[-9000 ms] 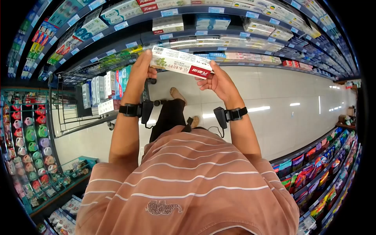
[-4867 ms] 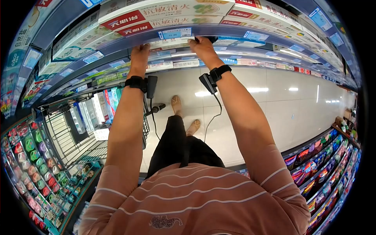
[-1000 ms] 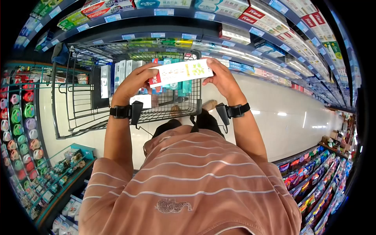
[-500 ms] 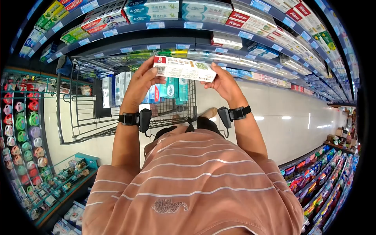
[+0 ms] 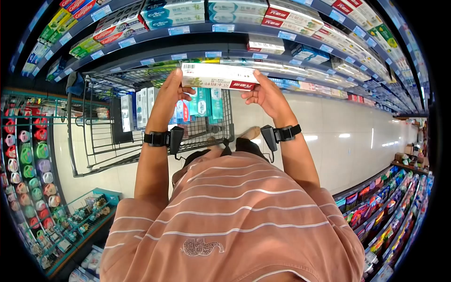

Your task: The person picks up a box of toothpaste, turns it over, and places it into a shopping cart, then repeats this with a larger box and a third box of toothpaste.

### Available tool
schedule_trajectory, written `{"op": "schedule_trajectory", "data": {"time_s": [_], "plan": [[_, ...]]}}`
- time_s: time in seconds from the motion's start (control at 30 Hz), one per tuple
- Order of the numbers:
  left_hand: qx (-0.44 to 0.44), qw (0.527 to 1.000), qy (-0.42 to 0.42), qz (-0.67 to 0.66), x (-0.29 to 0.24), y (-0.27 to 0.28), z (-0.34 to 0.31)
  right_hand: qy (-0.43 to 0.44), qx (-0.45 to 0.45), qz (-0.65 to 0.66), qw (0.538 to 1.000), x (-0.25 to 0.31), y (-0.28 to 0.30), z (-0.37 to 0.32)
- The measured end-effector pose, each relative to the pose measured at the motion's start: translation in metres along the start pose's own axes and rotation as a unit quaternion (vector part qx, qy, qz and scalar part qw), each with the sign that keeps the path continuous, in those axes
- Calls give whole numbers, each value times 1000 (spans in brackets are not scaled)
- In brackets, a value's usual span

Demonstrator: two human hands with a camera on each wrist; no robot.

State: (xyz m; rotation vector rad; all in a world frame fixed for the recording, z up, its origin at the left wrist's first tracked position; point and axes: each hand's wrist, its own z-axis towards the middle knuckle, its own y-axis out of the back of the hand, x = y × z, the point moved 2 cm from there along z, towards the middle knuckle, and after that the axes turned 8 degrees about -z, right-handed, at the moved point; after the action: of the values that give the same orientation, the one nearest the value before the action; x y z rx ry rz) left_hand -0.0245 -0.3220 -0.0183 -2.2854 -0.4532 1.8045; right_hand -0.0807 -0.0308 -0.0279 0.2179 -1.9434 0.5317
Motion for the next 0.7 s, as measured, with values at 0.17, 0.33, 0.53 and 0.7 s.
{"op": "schedule_trajectory", "data": {"time_s": [0.17, 0.33, 0.53, 0.7], "plan": [[1, 1000, -8, 7, 1, 0, -1, -51, 4, -8, 999, -8, 4, -1], [-16, 999, -33, 18, -4, -4, 3, -78, 25, -6, 997, -11, 1, -4], [1, 998, -36, -43, -6, -16, 27, -55, 103, -42, 992, -18, -6, -9], [45, 998, -38, -4, 2, -47, 41, -49, 132, 24, 990, -22, -15, -7]]}}
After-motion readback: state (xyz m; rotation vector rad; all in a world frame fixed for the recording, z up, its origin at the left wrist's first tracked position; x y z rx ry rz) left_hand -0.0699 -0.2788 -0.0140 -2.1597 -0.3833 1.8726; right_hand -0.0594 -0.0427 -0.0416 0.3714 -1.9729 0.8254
